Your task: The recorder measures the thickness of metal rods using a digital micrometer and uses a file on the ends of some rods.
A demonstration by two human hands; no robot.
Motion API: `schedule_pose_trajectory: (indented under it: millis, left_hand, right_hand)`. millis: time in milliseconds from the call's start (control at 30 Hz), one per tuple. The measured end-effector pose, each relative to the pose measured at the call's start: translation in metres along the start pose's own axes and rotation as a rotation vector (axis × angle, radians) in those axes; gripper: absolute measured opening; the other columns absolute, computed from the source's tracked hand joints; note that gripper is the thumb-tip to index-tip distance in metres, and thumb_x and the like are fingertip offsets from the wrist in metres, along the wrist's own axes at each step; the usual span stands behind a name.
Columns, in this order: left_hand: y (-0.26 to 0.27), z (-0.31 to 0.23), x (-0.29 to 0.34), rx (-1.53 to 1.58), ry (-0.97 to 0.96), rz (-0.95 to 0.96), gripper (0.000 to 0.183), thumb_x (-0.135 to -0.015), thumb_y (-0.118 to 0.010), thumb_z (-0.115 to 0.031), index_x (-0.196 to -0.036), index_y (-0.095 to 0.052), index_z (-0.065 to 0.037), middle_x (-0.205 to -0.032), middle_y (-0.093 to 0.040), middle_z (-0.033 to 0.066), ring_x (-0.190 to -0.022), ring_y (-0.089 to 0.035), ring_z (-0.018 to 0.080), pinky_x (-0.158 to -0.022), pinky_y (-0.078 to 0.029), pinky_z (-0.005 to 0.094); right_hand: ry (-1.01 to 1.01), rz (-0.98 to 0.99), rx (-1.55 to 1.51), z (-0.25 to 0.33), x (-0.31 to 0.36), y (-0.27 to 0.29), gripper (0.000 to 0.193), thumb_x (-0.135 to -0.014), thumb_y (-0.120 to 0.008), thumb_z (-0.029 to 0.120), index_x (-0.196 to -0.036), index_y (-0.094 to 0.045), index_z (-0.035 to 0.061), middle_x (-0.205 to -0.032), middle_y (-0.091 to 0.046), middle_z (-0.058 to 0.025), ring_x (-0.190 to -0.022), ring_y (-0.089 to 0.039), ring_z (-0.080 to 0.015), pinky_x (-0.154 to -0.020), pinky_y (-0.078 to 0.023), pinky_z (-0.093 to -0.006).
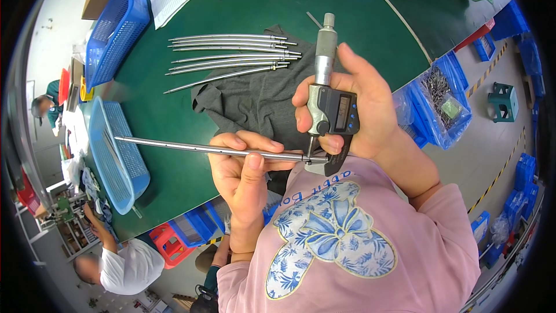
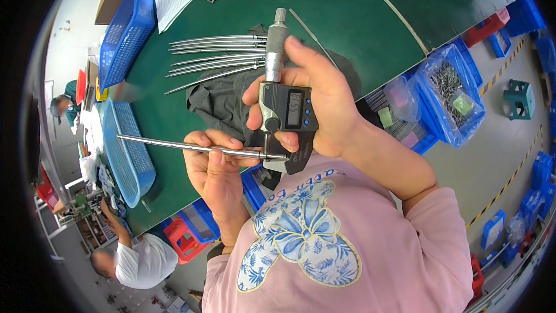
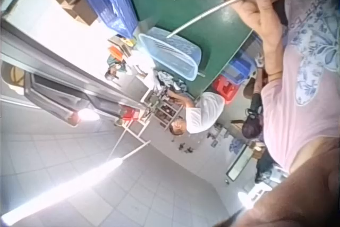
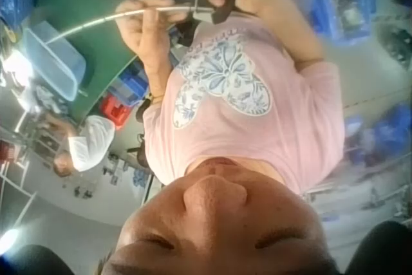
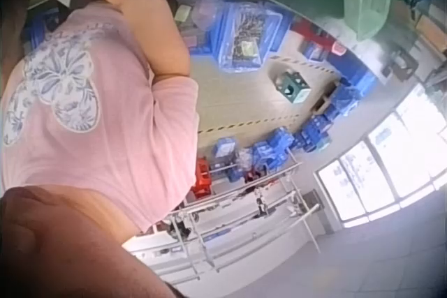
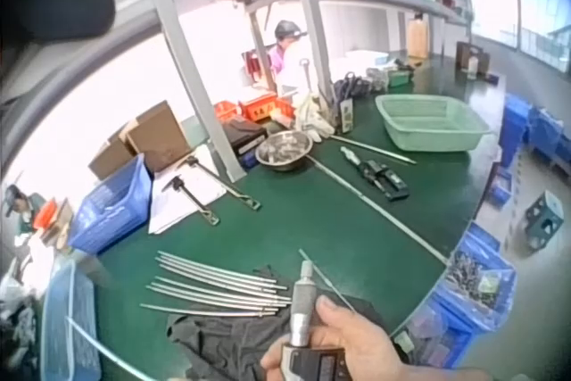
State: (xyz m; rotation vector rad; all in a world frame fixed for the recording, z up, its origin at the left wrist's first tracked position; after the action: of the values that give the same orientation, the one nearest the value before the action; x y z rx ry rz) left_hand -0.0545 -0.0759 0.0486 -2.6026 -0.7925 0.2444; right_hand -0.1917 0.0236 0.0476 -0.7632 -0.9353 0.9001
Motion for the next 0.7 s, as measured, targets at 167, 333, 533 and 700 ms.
schedule_pose_trajectory:
  millis: [167,333,533,700]
  left_hand:
    - [-0.0025,0.0004,0.0,-0.062,-0.05,0.0,0.02,-0.085,-0.043,-0.004,-0.1,-0.03,-0.001,-0.085,-0.049,0.0199,-0.064,-0.061,0.03,-0.059,-0.056,0.034]
    - [-0.002,0.0011,0.0006,-0.058,-0.044,0.009,0.02,-0.085,-0.043,-0.005,-0.1,-0.03,-0.001,-0.085,-0.049,0.0198,-0.065,-0.061,0.03,-0.058,-0.056,0.0328]
    - [-0.0005,0.0024,0.0016,-0.064,-0.044,0.003,0.02,-0.085,-0.043,-0.005,-0.101,-0.031,-0.001,-0.085,-0.049,0.0199,-0.065,-0.061,0.0301,-0.058,-0.056,0.0319]
    - [-0.002,0.001,0.0024,-0.065,-0.037,-0.002,0.02,-0.085,-0.043,-0.005,-0.1,-0.031,-0.001,-0.085,-0.048,0.0196,-0.065,-0.061,0.0292,-0.058,-0.056,0.032]
  right_hand:
    - [-0.017,0.047,-0.059,-0.0017,-0.0006,0.0029,0.064,-0.083,-0.029,0.05,-0.086,-0.053,-0.0082,-0.068,-0.057,-0.0188,-0.035,-0.048,-0.0165,-0.034,-0.04,-0.0232]
    - [-0.001,0.057,-0.038,-0.0014,0.0006,0.0032,0.062,-0.084,-0.028,0.048,-0.087,-0.053,-0.0087,-0.068,-0.057,-0.0191,-0.036,-0.048,-0.0166,-0.034,-0.04,-0.0231]
    - [0.008,0.062,-0.025,-0.0028,0.0002,0.0043,0.062,-0.083,-0.03,0.049,-0.087,-0.053,-0.0089,-0.068,-0.057,-0.0187,-0.036,-0.048,-0.0166,-0.035,-0.04,-0.0228]
    - [0.01,0.041,-0.01,-0.0033,0.0007,0.0018,0.065,-0.086,-0.021,0.049,-0.087,-0.055,-0.0069,-0.067,-0.057,-0.0195,-0.034,-0.046,-0.0179,-0.033,-0.039,-0.0236]
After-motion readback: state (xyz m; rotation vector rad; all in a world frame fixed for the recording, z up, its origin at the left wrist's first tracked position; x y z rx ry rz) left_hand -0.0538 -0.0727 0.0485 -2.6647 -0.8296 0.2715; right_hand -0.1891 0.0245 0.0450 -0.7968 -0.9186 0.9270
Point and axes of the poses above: each hand's wrist, its own x-axis away from the middle knuckle, its own y-axis out of the back of the hand, z = x × y, the point moved 2 cm from there along -x, towards the middle knuckle
